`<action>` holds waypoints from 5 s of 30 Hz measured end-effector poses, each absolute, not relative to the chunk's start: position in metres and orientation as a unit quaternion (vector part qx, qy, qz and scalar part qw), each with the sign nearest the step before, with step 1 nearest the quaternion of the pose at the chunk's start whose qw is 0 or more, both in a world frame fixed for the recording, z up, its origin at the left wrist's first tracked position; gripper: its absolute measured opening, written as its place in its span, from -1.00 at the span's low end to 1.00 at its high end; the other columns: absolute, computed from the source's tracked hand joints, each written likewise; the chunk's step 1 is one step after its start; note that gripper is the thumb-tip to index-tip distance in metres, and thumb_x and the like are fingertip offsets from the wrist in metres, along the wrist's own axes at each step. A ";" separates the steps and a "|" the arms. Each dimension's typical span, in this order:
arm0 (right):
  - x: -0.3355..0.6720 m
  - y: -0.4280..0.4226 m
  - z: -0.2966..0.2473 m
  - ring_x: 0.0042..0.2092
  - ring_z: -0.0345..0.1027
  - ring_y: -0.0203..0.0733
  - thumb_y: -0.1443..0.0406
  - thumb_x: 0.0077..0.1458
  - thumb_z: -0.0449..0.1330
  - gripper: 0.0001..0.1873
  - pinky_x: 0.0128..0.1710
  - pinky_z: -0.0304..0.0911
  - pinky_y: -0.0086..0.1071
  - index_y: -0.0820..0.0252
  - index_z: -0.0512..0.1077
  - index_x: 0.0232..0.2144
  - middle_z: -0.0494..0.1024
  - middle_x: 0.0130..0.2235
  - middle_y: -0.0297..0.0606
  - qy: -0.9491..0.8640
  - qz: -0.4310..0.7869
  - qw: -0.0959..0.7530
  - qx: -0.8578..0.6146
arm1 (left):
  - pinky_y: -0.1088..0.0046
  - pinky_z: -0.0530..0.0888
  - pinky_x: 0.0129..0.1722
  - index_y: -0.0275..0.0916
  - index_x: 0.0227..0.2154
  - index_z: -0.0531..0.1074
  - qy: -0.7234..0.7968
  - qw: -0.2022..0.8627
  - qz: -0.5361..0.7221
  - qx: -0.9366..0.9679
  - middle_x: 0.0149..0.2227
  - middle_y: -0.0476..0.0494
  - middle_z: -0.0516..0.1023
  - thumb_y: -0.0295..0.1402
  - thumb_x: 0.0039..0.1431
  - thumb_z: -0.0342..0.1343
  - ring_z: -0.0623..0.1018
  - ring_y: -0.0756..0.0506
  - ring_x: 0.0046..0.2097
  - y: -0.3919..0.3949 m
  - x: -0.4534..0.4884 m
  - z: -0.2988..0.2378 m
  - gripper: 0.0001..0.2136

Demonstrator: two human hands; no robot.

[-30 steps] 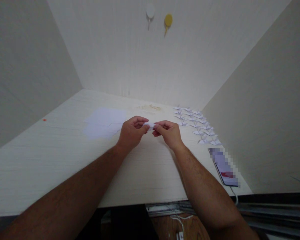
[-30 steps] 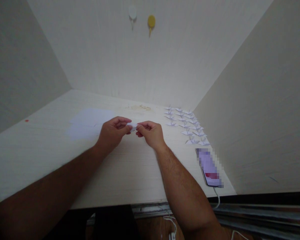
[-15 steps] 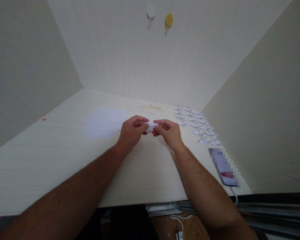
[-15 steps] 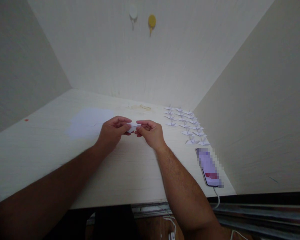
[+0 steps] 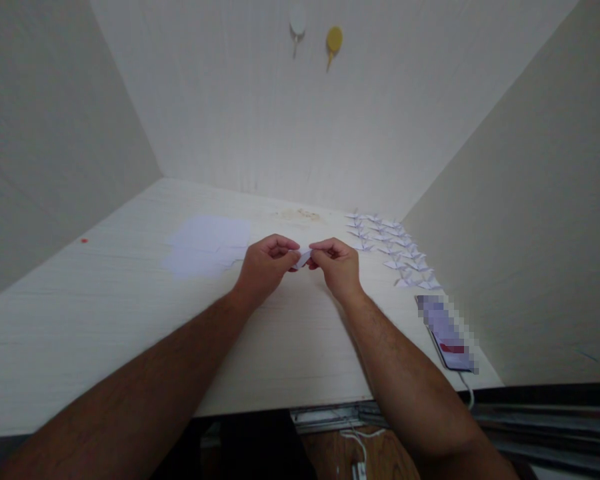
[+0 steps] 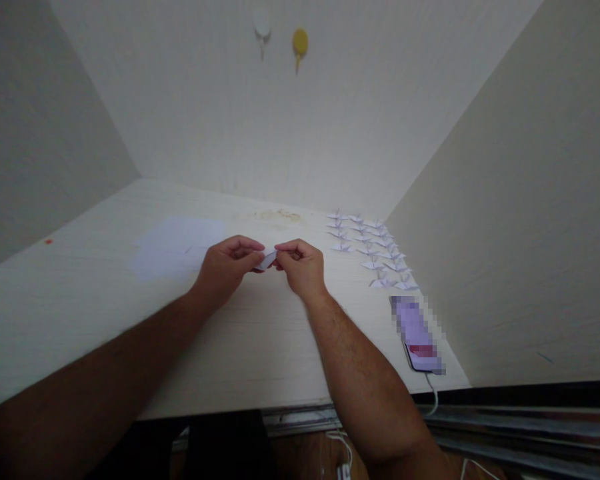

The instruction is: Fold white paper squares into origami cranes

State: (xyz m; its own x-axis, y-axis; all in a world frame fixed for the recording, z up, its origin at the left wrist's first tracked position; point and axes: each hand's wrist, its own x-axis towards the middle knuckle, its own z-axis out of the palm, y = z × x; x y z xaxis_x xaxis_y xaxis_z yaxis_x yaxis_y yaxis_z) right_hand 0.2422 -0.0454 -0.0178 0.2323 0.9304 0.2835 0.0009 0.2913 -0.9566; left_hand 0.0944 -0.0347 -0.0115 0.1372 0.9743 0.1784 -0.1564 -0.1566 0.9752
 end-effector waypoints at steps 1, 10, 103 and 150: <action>0.242 -0.046 -0.017 -0.55 0.41 -0.31 0.30 -0.14 0.29 -0.89 -0.53 0.34 -0.43 0.17 0.51 -0.45 0.54 -0.58 -0.39 -0.501 0.372 0.627 -0.466 | 0.44 0.52 -0.44 -0.30 -0.40 0.49 0.380 0.527 0.537 0.538 -0.51 -0.07 0.57 -0.32 -0.10 0.31 0.53 -0.01 -0.50 -0.035 0.094 -0.011 -0.79; 0.242 -0.047 -0.015 -0.55 0.38 -0.31 0.31 -0.14 0.26 -0.91 -0.51 0.32 -0.40 0.15 0.50 -0.46 0.51 -0.59 -0.41 -0.502 0.370 0.624 -0.470 | 0.47 0.52 -0.45 -0.29 -0.39 0.49 0.389 0.507 0.534 0.554 -0.51 -0.07 0.57 -0.34 -0.07 0.29 0.54 0.00 -0.50 -0.037 0.095 -0.009 -0.82; 0.246 -0.047 -0.022 -0.61 0.30 -0.35 0.20 -0.04 0.29 -0.83 -0.56 0.19 -0.46 0.20 0.48 -0.50 0.45 -0.65 -0.40 -0.551 0.378 0.563 -0.486 | 0.49 0.42 -0.47 -0.30 -0.45 0.56 0.432 0.476 0.562 0.521 -0.52 -0.08 0.57 -0.36 -0.13 0.33 0.49 0.01 -0.49 -0.032 0.096 -0.014 -0.85; 0.243 -0.051 -0.028 -0.50 0.27 -0.33 0.16 -0.01 0.29 -0.81 -0.49 0.17 -0.43 0.15 0.49 -0.49 0.48 -0.53 -0.37 -0.604 0.279 0.555 -0.499 | 0.44 0.42 -0.36 -0.29 -0.52 0.48 0.379 0.535 0.537 0.531 -0.52 -0.06 0.52 -0.31 -0.10 0.29 0.47 0.01 -0.45 -0.031 0.095 -0.017 -0.85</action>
State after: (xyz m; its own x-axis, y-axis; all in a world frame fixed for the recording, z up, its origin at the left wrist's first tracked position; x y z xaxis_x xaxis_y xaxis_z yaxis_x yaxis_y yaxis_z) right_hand 0.2430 -0.0506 -0.0278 0.1142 0.9124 0.3931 0.2938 0.3470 -0.8907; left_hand 0.0949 -0.0305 -0.0170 0.1362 0.9769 0.1645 -0.1704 -0.1405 0.9753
